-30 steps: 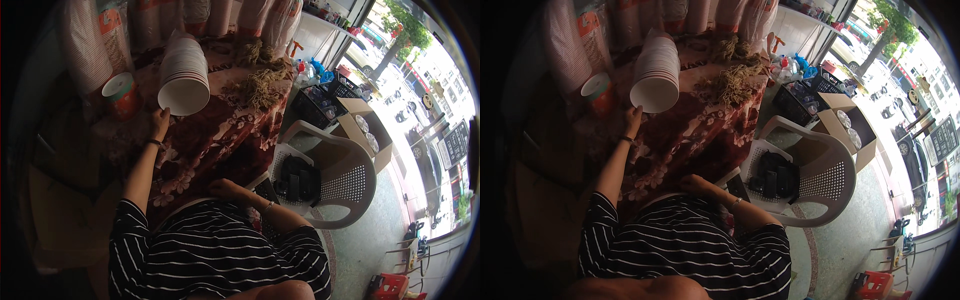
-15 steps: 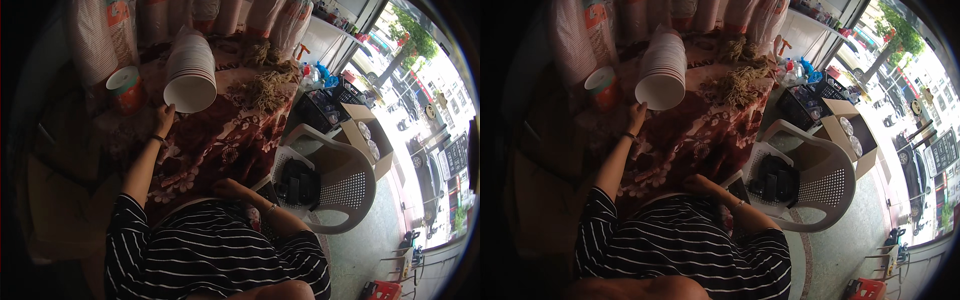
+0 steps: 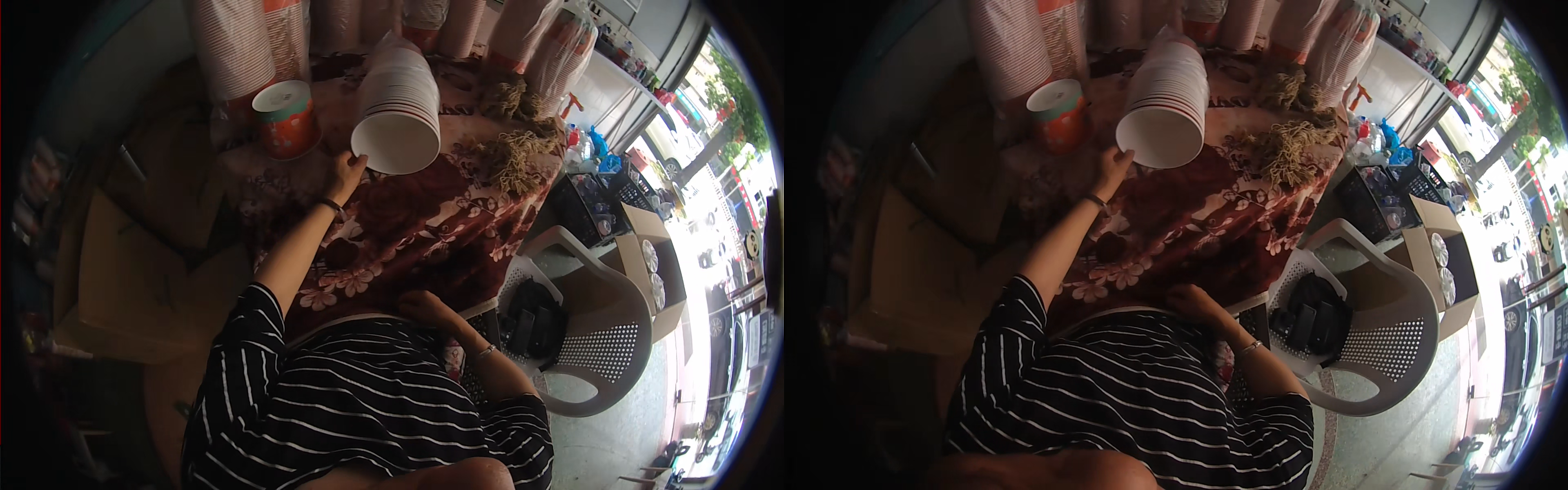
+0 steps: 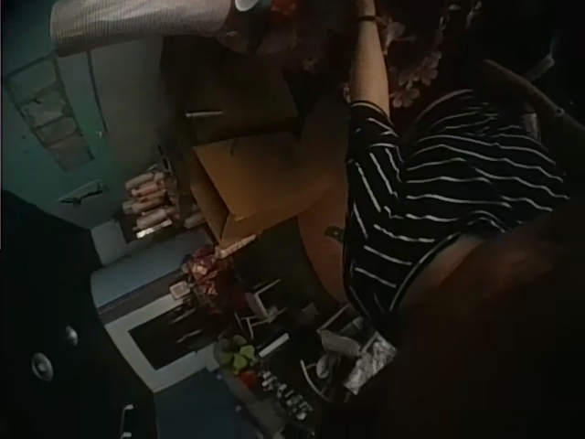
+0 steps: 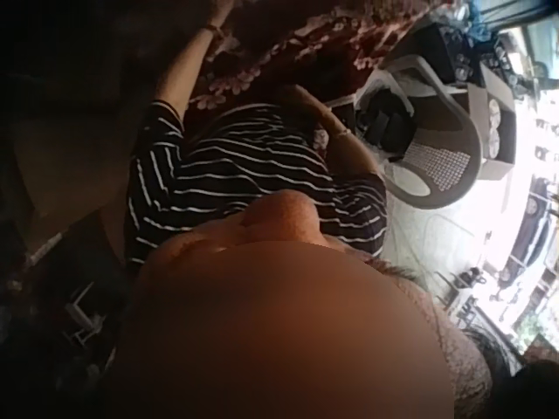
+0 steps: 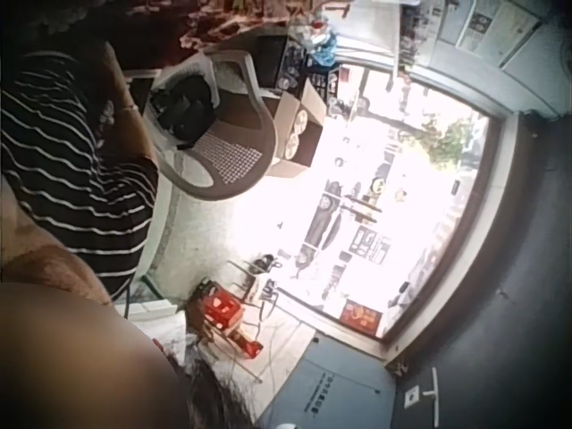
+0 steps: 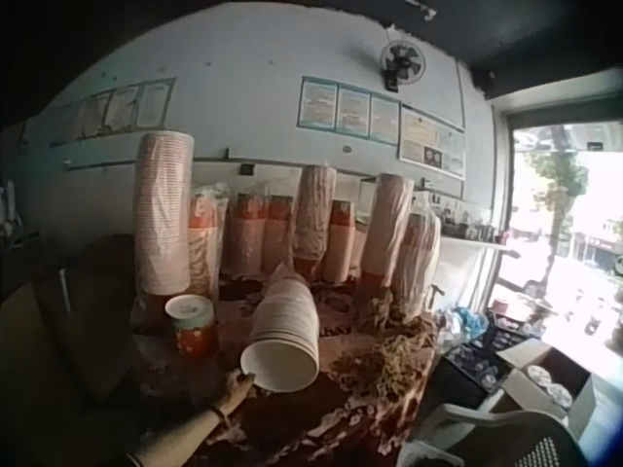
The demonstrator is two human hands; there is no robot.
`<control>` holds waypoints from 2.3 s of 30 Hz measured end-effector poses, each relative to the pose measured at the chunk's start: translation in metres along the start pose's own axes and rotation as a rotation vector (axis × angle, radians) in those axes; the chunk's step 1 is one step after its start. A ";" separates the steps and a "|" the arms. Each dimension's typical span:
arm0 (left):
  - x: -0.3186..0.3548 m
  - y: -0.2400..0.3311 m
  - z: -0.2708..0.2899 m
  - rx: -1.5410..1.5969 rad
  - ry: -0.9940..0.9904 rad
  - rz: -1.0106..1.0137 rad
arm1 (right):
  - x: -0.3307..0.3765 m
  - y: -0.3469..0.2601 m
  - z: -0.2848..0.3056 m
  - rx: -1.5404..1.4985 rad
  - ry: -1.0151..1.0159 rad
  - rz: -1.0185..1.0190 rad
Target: Organizing paper cups and packaging twine on a table in a work area.
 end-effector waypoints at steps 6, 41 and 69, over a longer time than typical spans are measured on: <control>0.000 -0.021 0.007 -0.105 0.012 0.057 | -0.001 -0.032 0.018 -0.102 0.225 -0.114; 0.038 0.083 0.011 -0.208 0.140 -0.057 | -0.159 -0.035 0.188 -0.292 0.835 -0.012; 0.238 0.055 -0.231 0.187 -1.272 -0.170 | -0.150 -0.021 0.189 -0.367 0.862 -0.094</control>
Point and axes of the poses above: each hand's wrist, its own x-axis away from the middle knuckle, its own z-axis out of the back of the hand, y = z × x, the point moved 2 cm from there along -x, towards the middle knuckle, and after that the axes turned 10 degrees about x, right-handed, at the moved point
